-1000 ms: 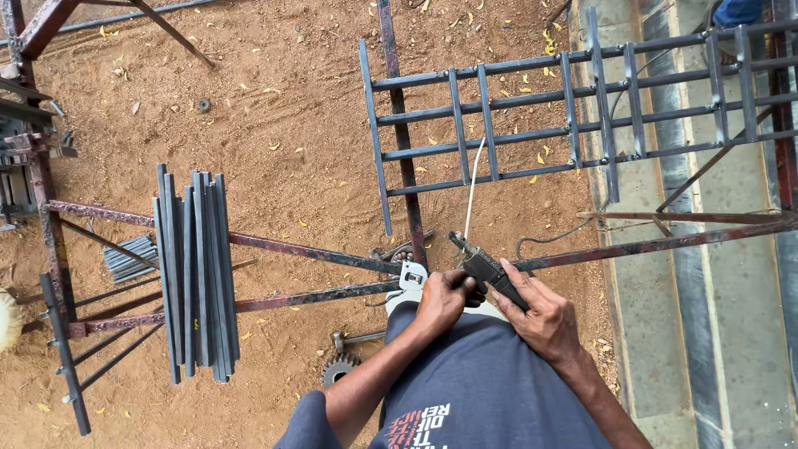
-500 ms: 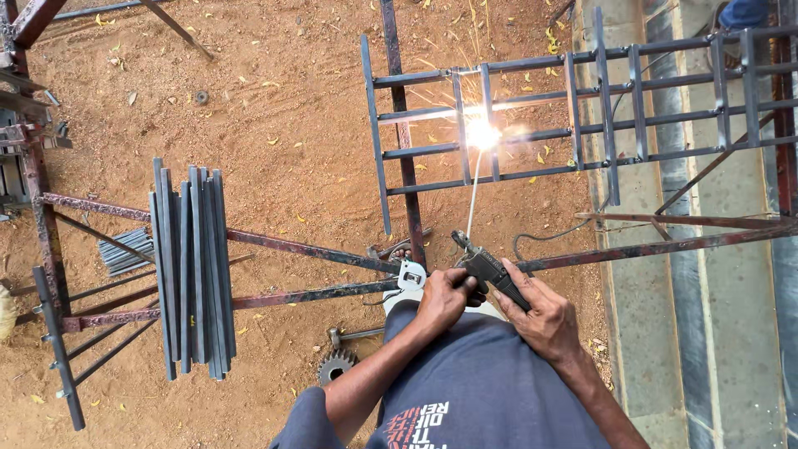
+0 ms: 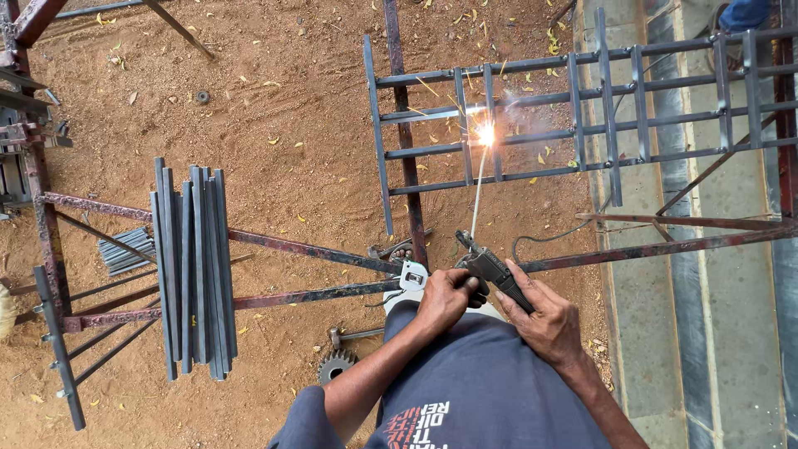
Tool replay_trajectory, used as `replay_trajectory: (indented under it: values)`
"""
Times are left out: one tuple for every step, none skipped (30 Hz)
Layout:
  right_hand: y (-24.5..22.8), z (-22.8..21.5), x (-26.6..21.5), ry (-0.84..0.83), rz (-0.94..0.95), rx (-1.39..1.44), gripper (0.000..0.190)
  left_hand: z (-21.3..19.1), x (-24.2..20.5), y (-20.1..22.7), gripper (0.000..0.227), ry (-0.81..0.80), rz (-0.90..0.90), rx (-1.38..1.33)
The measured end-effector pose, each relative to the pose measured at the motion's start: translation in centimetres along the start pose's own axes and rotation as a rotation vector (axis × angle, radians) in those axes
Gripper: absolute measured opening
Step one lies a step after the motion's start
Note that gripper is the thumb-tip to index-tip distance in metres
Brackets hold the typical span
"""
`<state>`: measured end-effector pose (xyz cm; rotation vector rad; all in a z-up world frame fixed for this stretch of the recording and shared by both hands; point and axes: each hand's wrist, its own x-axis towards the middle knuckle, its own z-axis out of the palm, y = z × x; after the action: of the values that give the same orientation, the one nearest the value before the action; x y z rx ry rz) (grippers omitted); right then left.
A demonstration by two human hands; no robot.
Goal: The person is using a welding torch to fuse metal bars onto a rectangular frame. They apply the torch to various joints along the structure, producing sparks and bright flashes while sometimes repositioning the welding rod.
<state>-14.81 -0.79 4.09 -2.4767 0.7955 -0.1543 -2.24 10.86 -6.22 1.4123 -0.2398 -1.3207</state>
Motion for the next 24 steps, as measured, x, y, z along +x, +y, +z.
replay_trajectory:
  values:
    - [0.0,0.0,-0.1,0.002,0.004,-0.008,0.062,0.1,0.0,0.0,0.020,0.003,-0.005,0.001]
    - [-0.1,0.0,-0.1,0.005,0.007,-0.015,0.061,0.1,0.0,0.0,0.020,0.006,-0.010,0.002]
    - [-0.1,0.1,-0.1,0.007,0.011,-0.022,0.061,0.1,0.0,0.0,0.020,0.004,-0.018,-0.013]
    - [-0.1,0.0,0.0,0.004,0.018,-0.025,0.061,0.1,0.0,0.1,0.020,0.001,-0.021,-0.028]
    - [-0.1,0.0,0.0,0.001,0.025,-0.028,0.061,0.1,0.0,0.2,0.020,-0.003,-0.025,-0.042]
    - [-0.2,0.0,0.0,-0.004,0.034,-0.030,0.061,0.1,0.0,0.2,0.020,-0.002,-0.021,-0.031]
    - [-0.2,0.0,0.0,0.002,0.034,-0.029,0.061,0.1,-0.1,0.3,0.021,-0.001,-0.017,-0.019]
    - [-0.2,0.0,-0.1,0.007,0.034,-0.028,0.060,0.1,-0.2,0.4,0.021,0.001,-0.015,-0.008]
    - [-0.3,0.0,-0.2,0.011,0.035,-0.027,0.059,0.0,-0.3,0.4,0.021,0.000,-0.022,-0.002]
    - [-0.2,0.0,-0.1,0.016,0.021,-0.031,0.060,0.0,-0.3,0.6,0.021,0.000,-0.025,0.004]
    - [-0.2,0.0,0.0,0.020,0.008,-0.034,0.060,0.0,-0.2,0.7,0.021,0.000,-0.028,0.010]
    - [-0.3,0.0,-0.1,0.022,-0.003,-0.037,0.061,0.0,-0.2,0.7,0.021,0.005,-0.036,0.011]
    - [-0.3,0.0,-0.1,0.015,0.013,-0.037,0.060,0.0,-0.3,0.7,0.020,0.009,-0.044,0.013]
    - [-0.3,0.1,-0.2,0.009,0.029,-0.038,0.060,0.0,-0.3,0.7,0.020,0.012,-0.052,0.015]
    - [-0.3,0.1,-0.2,0.003,0.046,-0.039,0.059,0.1,-0.3,0.7,0.021,0.005,-0.049,0.011]
    - [-0.2,0.1,-0.1,-0.001,0.048,-0.048,0.060,0.1,-0.2,0.8,0.022,-0.002,-0.045,0.008]
    - [-0.2,0.1,-0.1,-0.004,0.049,-0.058,0.060,0.0,-0.1,0.9,0.023,-0.009,-0.040,0.005]
    - [-0.2,0.2,-0.1,-0.011,0.053,-0.068,0.061,0.0,-0.1,0.9,0.022,-0.008,-0.039,-0.012]
    - [-0.1,0.2,-0.2,-0.010,0.053,-0.051,0.060,0.0,-0.2,0.9,0.021,-0.007,-0.038,-0.029]
    - [0.0,0.3,-0.2,-0.008,0.054,-0.036,0.059,0.1,-0.2,0.9,0.020,-0.007,-0.037,-0.046]
    - [0.0,0.3,-0.2,-0.007,0.054,-0.021,0.058,0.1,-0.2,0.9,0.019,-0.008,-0.041,-0.039]
    - [0.0,0.4,-0.1,-0.004,0.053,-0.024,0.058,0.0,-0.2,1.1,0.019,-0.006,-0.042,-0.031]
    - [0.0,0.4,-0.1,-0.002,0.052,-0.026,0.059,-0.1,-0.3,1.2,0.019,-0.005,-0.044,-0.022]
    - [-0.1,0.4,-0.1,-0.001,0.053,-0.029,0.059,-0.1,-0.4,1.2,0.020,-0.008,-0.038,-0.025]
